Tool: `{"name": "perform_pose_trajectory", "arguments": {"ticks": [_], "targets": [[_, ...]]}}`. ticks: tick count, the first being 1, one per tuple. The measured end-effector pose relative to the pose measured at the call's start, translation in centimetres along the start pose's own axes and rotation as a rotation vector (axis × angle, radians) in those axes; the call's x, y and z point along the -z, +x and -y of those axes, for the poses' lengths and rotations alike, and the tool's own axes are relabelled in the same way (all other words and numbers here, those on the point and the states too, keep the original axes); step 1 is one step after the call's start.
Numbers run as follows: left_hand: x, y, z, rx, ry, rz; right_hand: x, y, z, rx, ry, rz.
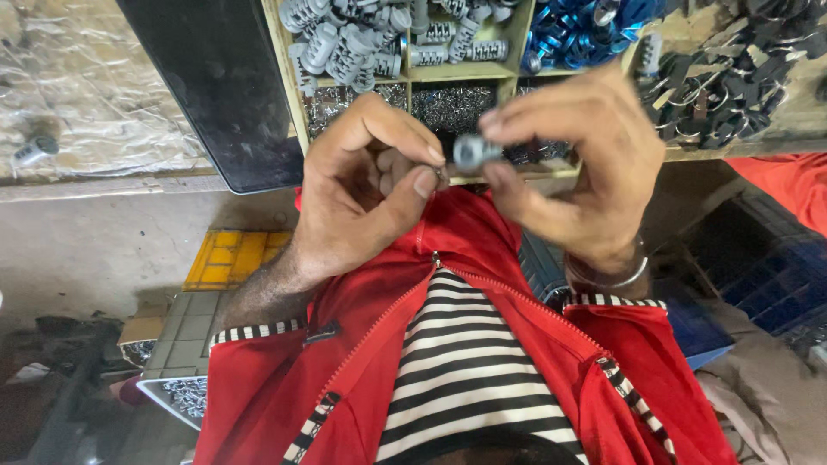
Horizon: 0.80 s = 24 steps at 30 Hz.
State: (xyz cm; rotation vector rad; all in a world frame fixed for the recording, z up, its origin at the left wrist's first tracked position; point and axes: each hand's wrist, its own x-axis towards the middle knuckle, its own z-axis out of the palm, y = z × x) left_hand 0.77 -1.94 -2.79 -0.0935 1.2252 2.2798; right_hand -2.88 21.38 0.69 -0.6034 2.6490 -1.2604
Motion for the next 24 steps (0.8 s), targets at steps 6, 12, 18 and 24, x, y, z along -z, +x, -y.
{"name": "perform_pose_trajectory", "arguments": {"ticks": [6,12,18,24], "targets": [[-0.5,0.1,0.4,0.049,-0.027,0.064,-2.4,-4.0,-0.3,-0.018,0.207,-0.102],[-0.7,0.1,0.3,0.038,0.095,0.035,-3.0,-4.3,-0.4,0.017,0.140,-0.138],[-0.5,-0.2,0.5,0.018,0.179,0.016,-3.3,-3.2,0.0,0.119,0.019,-0.177],[-0.9,0.3,0.6,0.070,0.158,-0.047,-2.8,-2.7,0.6,0.222,-0.110,-0.184]]}}
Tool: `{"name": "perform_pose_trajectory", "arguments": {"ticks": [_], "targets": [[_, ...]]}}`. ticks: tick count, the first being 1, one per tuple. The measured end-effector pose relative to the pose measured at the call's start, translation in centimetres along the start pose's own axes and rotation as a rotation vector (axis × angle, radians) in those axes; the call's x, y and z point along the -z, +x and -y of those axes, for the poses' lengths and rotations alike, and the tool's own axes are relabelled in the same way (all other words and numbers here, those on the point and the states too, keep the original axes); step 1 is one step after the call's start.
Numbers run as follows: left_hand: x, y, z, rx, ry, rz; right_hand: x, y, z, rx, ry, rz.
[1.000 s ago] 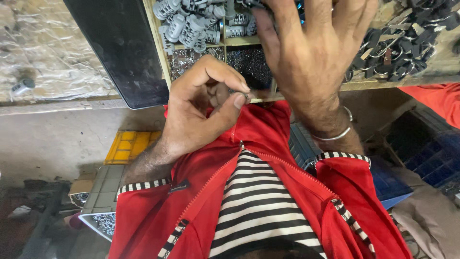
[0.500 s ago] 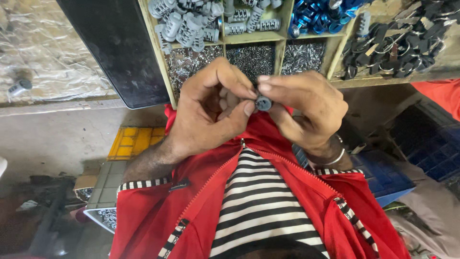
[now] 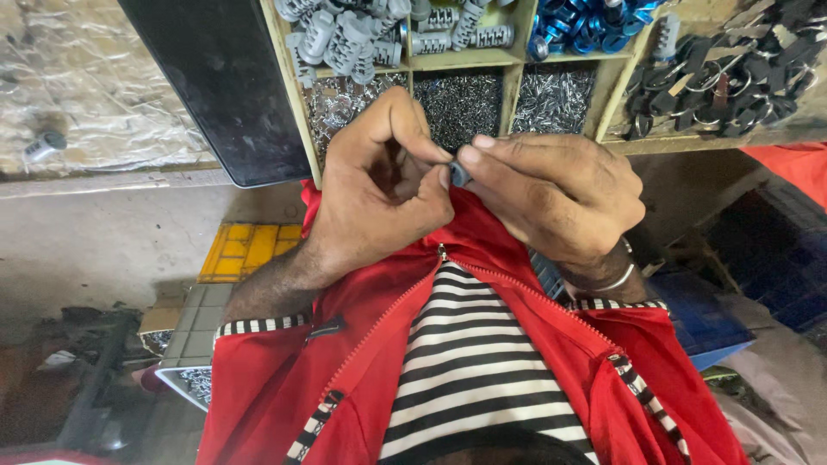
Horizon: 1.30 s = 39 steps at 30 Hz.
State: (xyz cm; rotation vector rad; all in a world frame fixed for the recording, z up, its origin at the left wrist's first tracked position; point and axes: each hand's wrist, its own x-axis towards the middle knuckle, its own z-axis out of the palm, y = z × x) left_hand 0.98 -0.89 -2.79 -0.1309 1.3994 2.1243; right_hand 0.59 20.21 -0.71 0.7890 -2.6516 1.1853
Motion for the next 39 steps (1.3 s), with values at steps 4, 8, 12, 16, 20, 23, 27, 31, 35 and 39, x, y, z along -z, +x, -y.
{"name": "perform_pose_trajectory", "arguments": {"ticks": [4,8,12,16,20,23,27,31,35,39], "targets": [[-1.1,0.0,-1.0,-0.090,0.450,-0.167,0.4,0.5,0.4,-0.016,-0.041,0.029],[-2.3,-0.3,-2.1,-0.411,0.866,-0.090,-0.1,0.4,0.1,-0.182,-0.218,-0.052],[-2.2,0.2,-1.5,-0.379,0.561,-0.043,0.4,-0.7,-0.6,0.067,0.145,-0.134],[-0.6,0.5,-0.1,0.156,-0.417,0.293,2.1,-2.1,-1.4,0.211,0.115,-0.011],[-0.1,0.2,0.8,0.063,-0.384,0.212,2.0,-2.4,-4.6,0.163,0.178,-0.097],[-0.2,-0.2,0.4,-0.088,-0.103,0.115,1.9,-2.2,-5.8,-0.008,-0.561,-0.236],[-0.7,0.2,-0.3,-0.152,0.084,0.113,1.3,-1.0,-4.9,-0.111,-0.651,-0.156],[-0.8,0.5,-0.7,-0.033,-0.028,0.161,1.3,-1.3,-1.5,-0.406,0.269,-0.103],[-0.4,1.2,-0.2,0.033,-0.080,0.238,0.3,-3.0,0.4,-0.789,0.835,-0.238],[-0.2,0.9,-0.6,-0.017,0.035,0.181,0.7,-3.9,-0.4,-0.654,0.546,-0.123]]}}
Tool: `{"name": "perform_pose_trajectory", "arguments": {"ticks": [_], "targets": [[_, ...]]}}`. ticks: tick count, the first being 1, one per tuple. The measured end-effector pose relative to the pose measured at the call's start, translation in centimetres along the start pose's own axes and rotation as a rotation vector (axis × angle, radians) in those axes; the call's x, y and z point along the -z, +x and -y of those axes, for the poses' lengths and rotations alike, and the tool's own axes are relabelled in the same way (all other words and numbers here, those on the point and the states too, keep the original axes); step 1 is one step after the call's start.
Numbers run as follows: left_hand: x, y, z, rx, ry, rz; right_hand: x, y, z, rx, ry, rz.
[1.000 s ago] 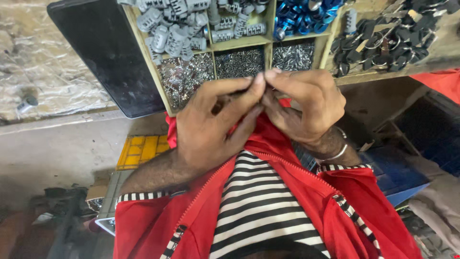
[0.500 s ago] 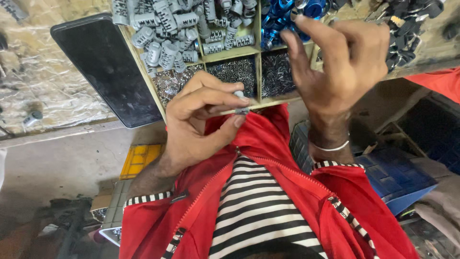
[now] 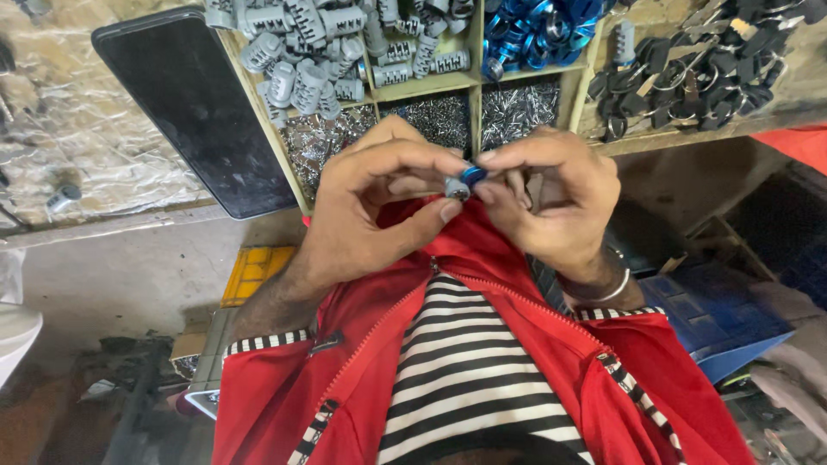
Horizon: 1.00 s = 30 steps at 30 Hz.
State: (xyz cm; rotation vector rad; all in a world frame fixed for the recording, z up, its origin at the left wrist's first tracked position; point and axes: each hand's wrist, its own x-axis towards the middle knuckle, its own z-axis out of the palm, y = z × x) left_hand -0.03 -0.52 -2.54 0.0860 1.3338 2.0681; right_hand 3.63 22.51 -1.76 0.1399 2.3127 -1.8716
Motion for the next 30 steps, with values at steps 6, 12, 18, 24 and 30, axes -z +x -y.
{"name": "perform_pose_trajectory", "arguments": {"ticks": [6,12,18,24,30], "targets": [[-0.6,-0.8,-1.2,-0.204,0.576,-0.160,1.3,0.8,0.6,-0.120,0.170,0.127],[-0.9,-0.6,-1.5,-0.222,0.783,-0.126,2.4,1.2,0.8,-0.058,-0.031,0.354],[-0.2,-1.2,-1.0,-0.351,0.830,0.003,2.8,1.2,0.2,-0.294,0.357,0.614],[-0.5,-1.6,0.0,-0.297,0.574,0.125,3.2,-0.2,-1.0,-0.413,0.600,0.714],[-1.8,-0.6,0.3,-0.231,0.626,-0.044,3.6,1.4,1.0,-0.367,0.385,0.543]]}}
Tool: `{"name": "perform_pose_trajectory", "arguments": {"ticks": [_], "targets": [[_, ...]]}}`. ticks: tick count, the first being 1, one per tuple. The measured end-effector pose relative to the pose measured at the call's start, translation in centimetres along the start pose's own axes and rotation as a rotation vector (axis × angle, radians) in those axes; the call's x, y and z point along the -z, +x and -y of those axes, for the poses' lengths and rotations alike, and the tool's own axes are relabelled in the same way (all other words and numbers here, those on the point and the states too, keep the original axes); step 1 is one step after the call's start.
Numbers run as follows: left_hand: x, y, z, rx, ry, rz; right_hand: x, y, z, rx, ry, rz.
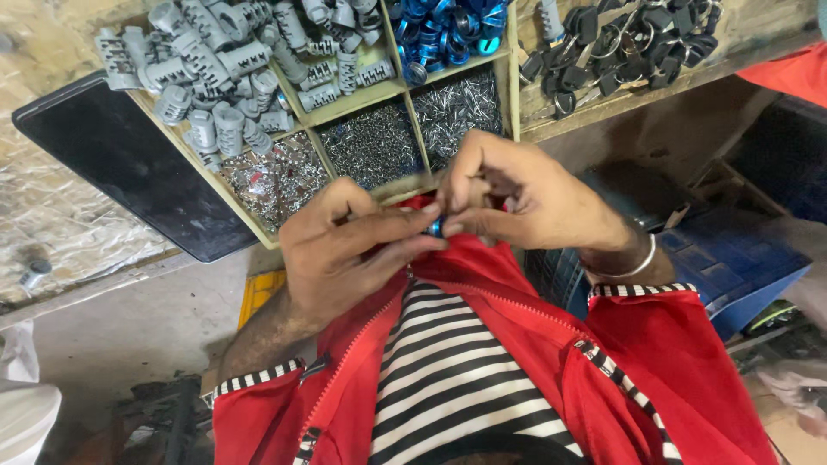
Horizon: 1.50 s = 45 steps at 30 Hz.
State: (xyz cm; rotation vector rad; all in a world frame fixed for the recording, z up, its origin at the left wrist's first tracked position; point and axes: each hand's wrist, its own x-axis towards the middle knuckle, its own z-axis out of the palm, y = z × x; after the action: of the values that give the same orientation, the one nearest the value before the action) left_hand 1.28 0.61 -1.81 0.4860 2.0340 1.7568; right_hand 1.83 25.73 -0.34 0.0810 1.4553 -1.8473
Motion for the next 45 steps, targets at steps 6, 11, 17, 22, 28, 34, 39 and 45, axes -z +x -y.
{"name": "perform_pose_trajectory", "arguments": {"ticks": [6,11,17,22,28,34,39,45], "targets": [[-0.6,1.4,-0.2,0.084,-0.375,0.091,3.0,-1.9,3.3,0.255,-1.453,-0.684],[-0.4,1.5,0.3,0.051,-0.342,0.144,5.3,-3.6,1.4,0.146,-1.813,-0.701],[-0.8,0.5,1.8,0.199,-0.510,0.140,4.5,-4.8,0.3,0.526,-0.575,-0.655],[-1.2,0.1,1.9,0.221,-0.632,0.114,-1.2,-2.0,-3.9,0.557,-0.164,-0.560],[-0.5,-0.5,1.5,0.226,-0.563,0.029,-3.2,-0.2,-5.2,0.704,-0.214,-0.580],[-0.5,-1.1,2.2,0.344,-0.766,0.034,-3.7,1.9,-3.9,0.886,-0.401,-0.539],[0.0,-2.1,3.1,0.480,-1.259,0.132,-4.6,3.3,-4.4,0.968,-0.393,-0.464],[1.5,-1.8,2.1,0.521,-1.215,0.128,-4.9,4.5,-2.2,0.864,-0.595,-0.351]]}}
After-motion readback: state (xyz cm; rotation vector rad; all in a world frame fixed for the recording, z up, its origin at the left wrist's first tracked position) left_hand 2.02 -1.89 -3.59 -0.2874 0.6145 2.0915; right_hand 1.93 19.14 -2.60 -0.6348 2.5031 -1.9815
